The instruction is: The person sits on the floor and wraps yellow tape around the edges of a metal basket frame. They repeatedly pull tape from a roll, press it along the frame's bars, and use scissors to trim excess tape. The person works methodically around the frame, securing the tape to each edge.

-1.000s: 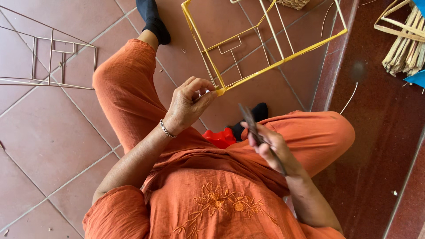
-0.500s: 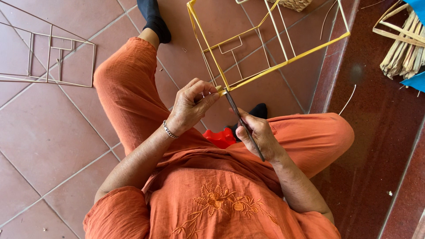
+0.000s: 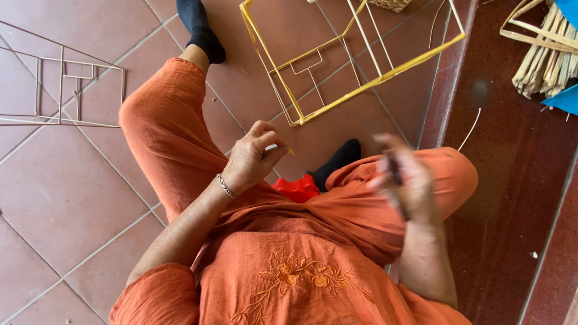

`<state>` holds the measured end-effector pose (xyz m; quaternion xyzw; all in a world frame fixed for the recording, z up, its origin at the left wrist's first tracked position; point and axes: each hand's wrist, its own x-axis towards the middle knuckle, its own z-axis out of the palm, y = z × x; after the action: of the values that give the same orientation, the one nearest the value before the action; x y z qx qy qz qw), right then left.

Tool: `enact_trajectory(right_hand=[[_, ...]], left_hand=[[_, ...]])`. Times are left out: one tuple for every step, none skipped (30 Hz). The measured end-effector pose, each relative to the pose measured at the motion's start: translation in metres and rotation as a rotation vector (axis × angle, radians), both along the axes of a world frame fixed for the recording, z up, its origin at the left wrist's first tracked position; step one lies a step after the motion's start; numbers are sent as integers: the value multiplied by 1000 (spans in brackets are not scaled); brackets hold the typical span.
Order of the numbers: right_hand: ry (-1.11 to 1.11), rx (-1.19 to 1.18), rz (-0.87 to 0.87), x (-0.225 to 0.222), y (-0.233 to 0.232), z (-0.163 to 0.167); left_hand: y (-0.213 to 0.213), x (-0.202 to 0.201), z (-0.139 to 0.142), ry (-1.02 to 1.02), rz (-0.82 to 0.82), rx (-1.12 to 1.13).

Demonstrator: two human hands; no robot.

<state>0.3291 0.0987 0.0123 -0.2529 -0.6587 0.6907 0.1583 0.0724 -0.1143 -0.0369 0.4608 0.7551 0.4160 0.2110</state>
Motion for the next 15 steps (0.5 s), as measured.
enact_trajectory(right_hand=[[68, 104, -97, 10, 23, -4], [-103, 484, -299, 29, 37, -7], [-263, 522, -502, 50, 53, -12], [-179, 506, -586, 65, 75, -23], [-93, 489, -670, 83, 100, -34], [-173, 510, -711, 100, 120, -48], [-253, 528, -751, 117, 137, -64], [-335, 546, -791, 133, 150, -82], [-510, 525, -851, 148, 160, -101], [-684, 495, -906, 160, 168, -119], [-848, 481, -910, 170, 173, -135], [-1010, 462, -908, 178, 175, -149], [-984, 614, -850, 187, 168, -162], [-955, 764, -788, 195, 162, -170], [-966, 679, -838, 197, 161, -177]], left_hand=[[0, 1, 3, 35, -9, 13], [2, 2, 5, 70, -20, 27], [4, 3, 7, 106, -34, 43], [9, 4, 9, 124, -30, 48], [13, 6, 11, 142, -26, 52], [17, 7, 12, 159, -23, 57], [21, 8, 12, 229, -19, 82], [25, 9, 13, 297, -15, 108], [28, 9, 13, 364, -10, 135], [30, 9, 13, 364, -2, 128], [30, 8, 14, 364, 6, 120], [31, 7, 14, 365, 15, 113], [32, 7, 14, 373, 6, 113], [32, 6, 14, 381, -4, 114], [32, 5, 15, 392, -12, 114]])
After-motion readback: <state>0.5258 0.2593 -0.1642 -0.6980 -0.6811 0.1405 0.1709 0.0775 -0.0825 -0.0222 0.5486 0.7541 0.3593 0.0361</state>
